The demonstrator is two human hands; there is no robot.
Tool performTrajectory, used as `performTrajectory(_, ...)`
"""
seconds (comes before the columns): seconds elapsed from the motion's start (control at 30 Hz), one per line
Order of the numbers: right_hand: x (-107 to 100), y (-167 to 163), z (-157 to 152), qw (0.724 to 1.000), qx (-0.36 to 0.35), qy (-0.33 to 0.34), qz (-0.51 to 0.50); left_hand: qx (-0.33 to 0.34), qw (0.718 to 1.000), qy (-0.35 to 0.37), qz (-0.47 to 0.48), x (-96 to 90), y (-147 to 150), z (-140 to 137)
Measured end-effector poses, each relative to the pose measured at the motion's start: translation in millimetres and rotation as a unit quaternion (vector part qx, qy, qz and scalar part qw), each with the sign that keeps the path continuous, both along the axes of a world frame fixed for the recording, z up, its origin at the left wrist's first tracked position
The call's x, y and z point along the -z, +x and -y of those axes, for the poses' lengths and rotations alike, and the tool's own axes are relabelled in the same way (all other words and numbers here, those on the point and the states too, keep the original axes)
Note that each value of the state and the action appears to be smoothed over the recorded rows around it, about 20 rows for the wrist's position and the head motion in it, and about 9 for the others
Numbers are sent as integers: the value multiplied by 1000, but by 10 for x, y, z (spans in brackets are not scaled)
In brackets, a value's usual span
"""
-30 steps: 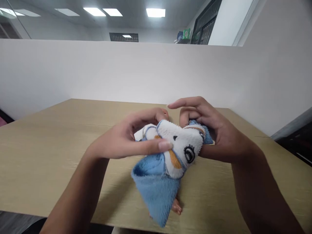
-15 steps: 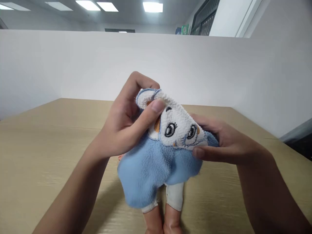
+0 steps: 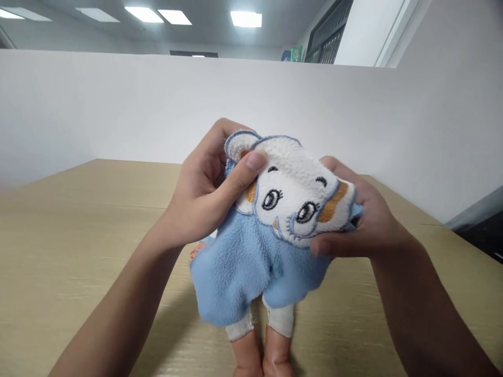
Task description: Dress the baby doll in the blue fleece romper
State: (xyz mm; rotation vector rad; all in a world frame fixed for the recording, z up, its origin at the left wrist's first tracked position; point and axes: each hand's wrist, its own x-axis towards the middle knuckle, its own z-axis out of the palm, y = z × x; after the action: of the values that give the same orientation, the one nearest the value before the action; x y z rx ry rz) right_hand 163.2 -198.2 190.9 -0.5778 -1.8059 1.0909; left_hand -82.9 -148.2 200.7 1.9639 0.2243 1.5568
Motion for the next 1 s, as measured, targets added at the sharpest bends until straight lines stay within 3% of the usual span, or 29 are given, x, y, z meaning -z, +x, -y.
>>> performTrajectory(0.1,28,46,-39,997,-44,-34,52,26,999,-8,21,5,11,-36)
performTrajectory(0.2,18,2,-45,999,-36,9,18,40,999,-34,9,-5,-54,-63)
performTrajectory(0.3,-41,-82,7,994,31,73,-73,56,987,-88,-123,-52,-212,-58)
performTrajectory(0.43,-124,-81,94,989,52,88,-108,102,953,-117,-261,-99,-395,-39)
performTrajectory(0.53,-125,-3,97,998,53,21,-13,92,961,-113,-235,-71,-396,-38)
performTrajectory(0.6,-96,31,64,997,-4,-16,79,72,975,-97,-186,-33,-339,-43)
performTrajectory(0.67,-60,30,23,985,-85,1,152,48,986,-80,-140,0,-273,-49)
performTrajectory(0.73,-28,12,-7,973,-107,26,202,30,990,-71,-119,12,-237,-53)
performTrajectory(0.87,15,17,-37,979,-33,56,192,40,972,-81,-216,-36,-315,-71)
performTrajectory(1.0,77,126,-84,993,23,89,78,126,927,-70,-346,-79,-460,-133)
